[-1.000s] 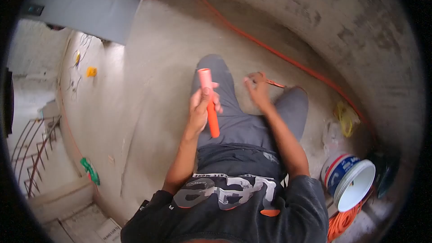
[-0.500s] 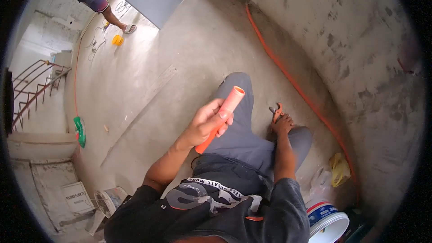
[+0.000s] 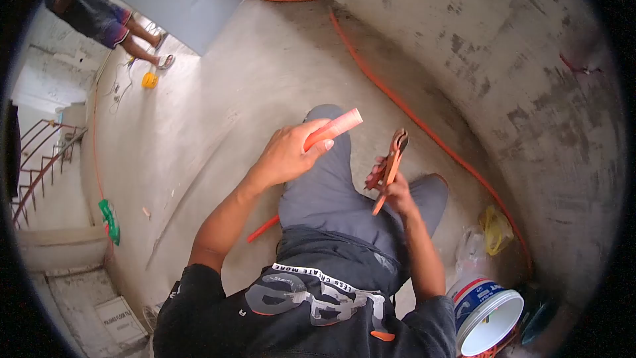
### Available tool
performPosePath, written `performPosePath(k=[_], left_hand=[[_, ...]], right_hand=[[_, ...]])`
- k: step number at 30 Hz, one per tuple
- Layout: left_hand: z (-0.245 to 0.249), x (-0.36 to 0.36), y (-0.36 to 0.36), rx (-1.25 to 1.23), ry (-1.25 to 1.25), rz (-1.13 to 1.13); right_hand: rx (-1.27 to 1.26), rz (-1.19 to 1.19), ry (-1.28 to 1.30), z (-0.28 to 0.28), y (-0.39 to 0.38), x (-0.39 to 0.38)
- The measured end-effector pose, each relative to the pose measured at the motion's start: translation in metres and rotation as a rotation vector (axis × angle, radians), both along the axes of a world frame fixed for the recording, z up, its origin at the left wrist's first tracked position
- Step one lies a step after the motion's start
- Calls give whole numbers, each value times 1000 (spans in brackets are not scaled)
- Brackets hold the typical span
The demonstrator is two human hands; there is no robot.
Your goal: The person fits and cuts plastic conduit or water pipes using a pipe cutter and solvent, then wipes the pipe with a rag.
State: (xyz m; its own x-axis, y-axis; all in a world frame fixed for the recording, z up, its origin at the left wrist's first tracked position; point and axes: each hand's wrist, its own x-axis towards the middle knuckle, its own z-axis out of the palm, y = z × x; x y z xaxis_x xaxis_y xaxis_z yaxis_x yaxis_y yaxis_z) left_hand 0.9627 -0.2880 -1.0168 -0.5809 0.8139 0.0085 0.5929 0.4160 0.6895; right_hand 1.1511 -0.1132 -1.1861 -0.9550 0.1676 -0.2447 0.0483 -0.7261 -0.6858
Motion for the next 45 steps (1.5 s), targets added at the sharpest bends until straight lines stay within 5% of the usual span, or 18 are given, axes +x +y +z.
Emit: performPosePath(k=[16,45], left_hand=[[21,24,29,-99,-15,-206],[11,29,29,-119,91,-235]], right_hand=[[406,147,-155,118,-28,17],[611,252,-232,123,-21,3]])
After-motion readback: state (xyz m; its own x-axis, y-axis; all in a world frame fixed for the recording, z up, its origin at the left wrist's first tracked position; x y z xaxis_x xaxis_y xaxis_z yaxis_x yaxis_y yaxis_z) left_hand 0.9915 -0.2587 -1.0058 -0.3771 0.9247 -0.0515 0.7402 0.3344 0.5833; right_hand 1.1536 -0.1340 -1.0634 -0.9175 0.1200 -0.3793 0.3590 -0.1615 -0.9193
